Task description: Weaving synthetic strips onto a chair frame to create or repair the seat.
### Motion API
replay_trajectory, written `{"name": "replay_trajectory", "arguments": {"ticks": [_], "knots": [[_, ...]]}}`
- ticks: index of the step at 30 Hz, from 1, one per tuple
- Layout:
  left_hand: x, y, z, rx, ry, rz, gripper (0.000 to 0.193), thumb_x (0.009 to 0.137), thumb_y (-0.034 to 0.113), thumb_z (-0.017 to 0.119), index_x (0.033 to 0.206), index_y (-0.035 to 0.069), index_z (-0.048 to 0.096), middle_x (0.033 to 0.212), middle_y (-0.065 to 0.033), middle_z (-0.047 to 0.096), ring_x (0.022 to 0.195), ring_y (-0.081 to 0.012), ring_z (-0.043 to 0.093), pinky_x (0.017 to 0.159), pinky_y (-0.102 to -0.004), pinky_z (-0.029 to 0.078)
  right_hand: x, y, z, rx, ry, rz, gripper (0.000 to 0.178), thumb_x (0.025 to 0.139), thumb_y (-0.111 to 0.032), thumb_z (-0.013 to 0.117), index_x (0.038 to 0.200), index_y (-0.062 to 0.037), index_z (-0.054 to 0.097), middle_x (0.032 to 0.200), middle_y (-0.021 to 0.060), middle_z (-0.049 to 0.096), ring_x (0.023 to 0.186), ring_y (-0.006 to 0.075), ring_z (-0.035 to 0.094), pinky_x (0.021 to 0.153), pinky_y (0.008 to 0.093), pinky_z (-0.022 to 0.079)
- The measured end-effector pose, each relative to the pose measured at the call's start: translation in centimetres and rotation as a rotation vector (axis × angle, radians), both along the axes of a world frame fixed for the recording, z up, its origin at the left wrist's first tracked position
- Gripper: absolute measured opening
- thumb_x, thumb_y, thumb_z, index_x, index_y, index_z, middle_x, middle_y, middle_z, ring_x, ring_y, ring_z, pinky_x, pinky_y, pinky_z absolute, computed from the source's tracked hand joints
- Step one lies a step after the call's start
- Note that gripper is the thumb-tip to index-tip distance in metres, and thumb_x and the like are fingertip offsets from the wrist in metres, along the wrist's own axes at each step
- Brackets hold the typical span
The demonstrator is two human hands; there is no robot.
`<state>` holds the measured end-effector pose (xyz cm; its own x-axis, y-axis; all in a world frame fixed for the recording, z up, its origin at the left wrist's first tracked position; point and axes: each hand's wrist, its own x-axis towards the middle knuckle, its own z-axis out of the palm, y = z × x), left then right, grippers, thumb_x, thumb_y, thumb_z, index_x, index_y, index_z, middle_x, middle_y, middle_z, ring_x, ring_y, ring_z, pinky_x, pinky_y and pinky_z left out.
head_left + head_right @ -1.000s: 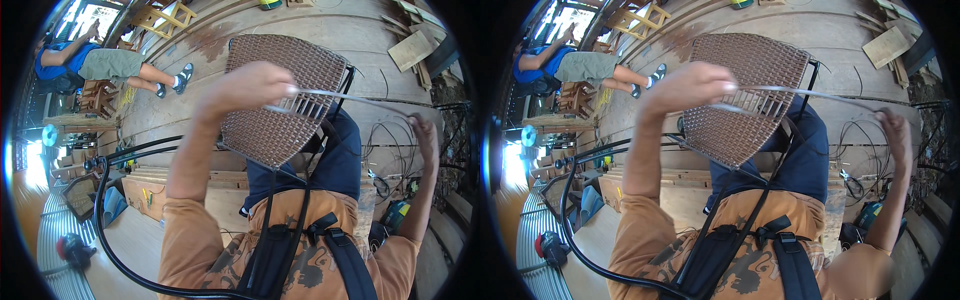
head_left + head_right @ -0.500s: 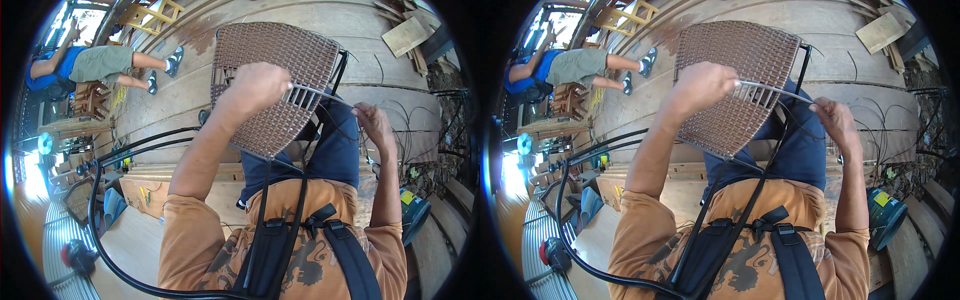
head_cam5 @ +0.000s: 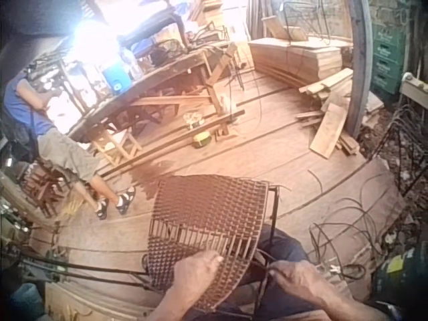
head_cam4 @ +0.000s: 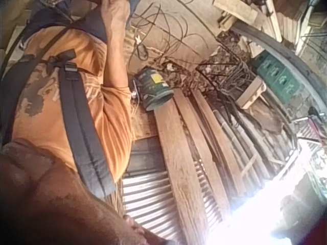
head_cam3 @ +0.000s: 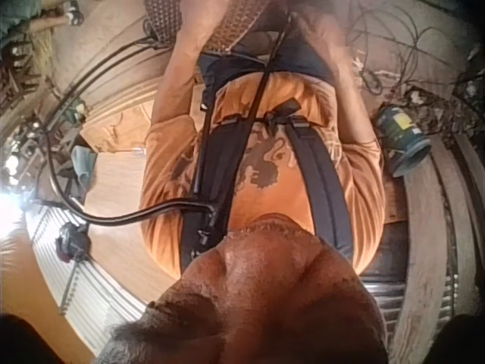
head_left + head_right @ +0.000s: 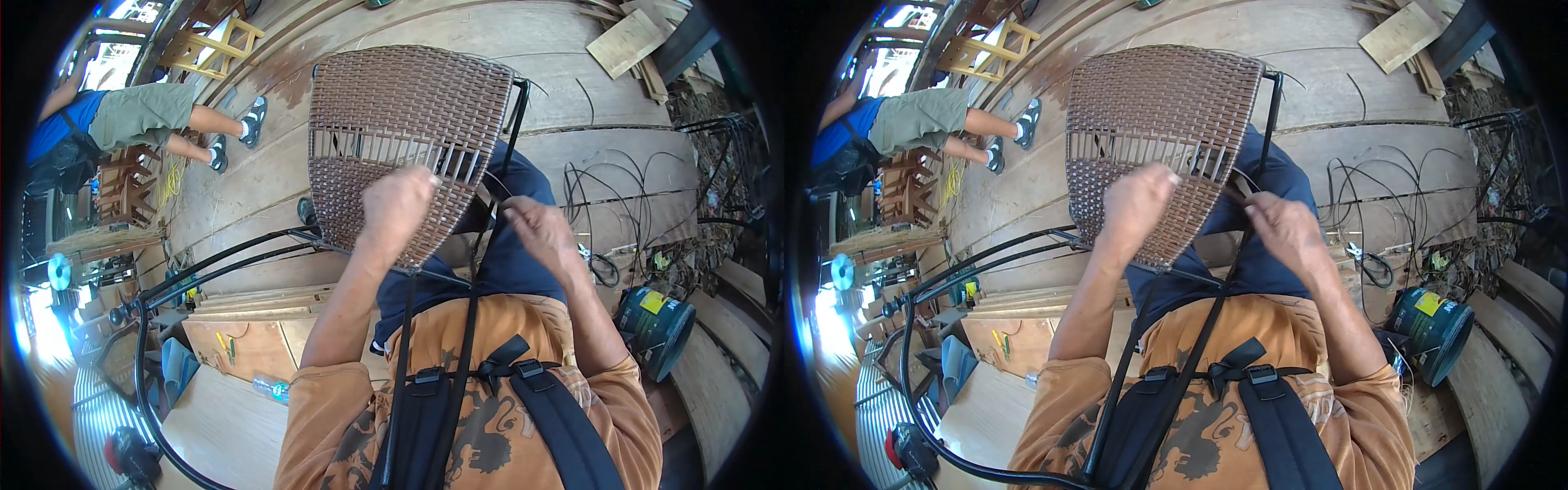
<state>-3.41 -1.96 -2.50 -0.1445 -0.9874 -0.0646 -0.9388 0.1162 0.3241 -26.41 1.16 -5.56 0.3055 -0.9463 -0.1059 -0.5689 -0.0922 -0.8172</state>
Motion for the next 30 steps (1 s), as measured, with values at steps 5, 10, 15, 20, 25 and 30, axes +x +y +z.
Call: {"name": "replay_trajectory", "arguments": {"ticks": [5, 10, 15, 20, 25, 30], "knots": [[0.1, -0.8, -1.8, -0.204, 0.203, -0.006, 0.018, 0.082, 0.009, 0.052, 0.096, 0.007, 0.063, 0.088, -0.0107, 0.060, 0.078, -0.0266, 0.061, 0.070, -0.0359, 0.050, -1.1, -0.7, -0.2, 0.111, -0.002, -0.138, 0.024, 0.084, -0.013, 0.048, 0.099, 0.0012, 0.060, 0.066, 0.0172, 0.056, 0.059, 0.0225, 0.057, 0.059, 0.0327, 0.045], [-2.8, -0.7, -4.6, -0.177, 0.217, -0.109, 0.021, 0.080, 0.007, 0.054, 0.099, 0.008, 0.062, 0.092, -0.0089, 0.055, 0.083, -0.0264, 0.059, 0.070, -0.0370, 0.051, -1.3, 0.0, 1.5, 0.231, -0.029, -0.176, 0.026, 0.082, -0.014, 0.045, 0.100, -0.0021, 0.060, 0.079, 0.0232, 0.060, 0.080, 0.0378, 0.059, 0.071, 0.0402, 0.046], [-3.4, -0.8, -5.6, -0.215, 0.118, -0.135, 0.027, 0.075, 0.004, 0.055, 0.102, 0.008, 0.059, 0.093, -0.0121, 0.051, 0.089, -0.0326, 0.052, 0.073, -0.0415, 0.047, -0.7, 0.3, 0.5, 0.156, -0.020, -0.171, 0.028, 0.081, -0.013, 0.045, 0.101, -0.0014, 0.060, 0.076, 0.0220, 0.059, 0.074, 0.0329, 0.062, 0.068, 0.0369, 0.047], [-3.7, -1.7, -5.1, -0.115, 0.120, -0.087, 0.020, 0.077, 0.004, 0.051, 0.095, 0.008, 0.059, 0.094, -0.0125, 0.052, 0.090, -0.0332, 0.053, 0.074, -0.0426, 0.047, -1.7, -0.5, -2.0, 0.335, -0.110, -0.162, 0.028, 0.083, -0.010, 0.046, 0.105, 0.0008, 0.059, 0.067, 0.0090, 0.058, 0.062, 0.0139, 0.054, 0.061, 0.0294, 0.044], [-1.6, -1.4, -5.1, -0.114, 0.206, -0.069, 0.025, 0.080, 0.007, 0.051, 0.104, 0.010, 0.058, 0.106, -0.0136, 0.049, 0.099, -0.0336, 0.049, 0.083, -0.0421, 0.043, -0.4, -1.2, -4.1, 0.123, -0.227, -0.108, 0.026, 0.084, -0.011, 0.047, 0.105, -0.0015, 0.059, 0.069, 0.0130, 0.056, 0.064, 0.0167, 0.055, 0.064, 0.0298, 0.044], [-1.5, 1.3, -5.8, -0.274, -0.130, -0.190, 0.043, 0.079, 0.023, 0.060, 0.119, 0.008, 0.053, 0.131, -0.0167, 0.035, 0.122, -0.0392, 0.030, 0.098, -0.0506, 0.029, -0.4, -1.5, -0.6, 0.268, -0.166, -0.058, 0.025, 0.084, -0.010, 0.048, 0.104, -0.0012, 0.059, 0.075, 0.0144, 0.059, 0.068, 0.0200, 0.057, 0.068, 0.0312, 0.045]]}}
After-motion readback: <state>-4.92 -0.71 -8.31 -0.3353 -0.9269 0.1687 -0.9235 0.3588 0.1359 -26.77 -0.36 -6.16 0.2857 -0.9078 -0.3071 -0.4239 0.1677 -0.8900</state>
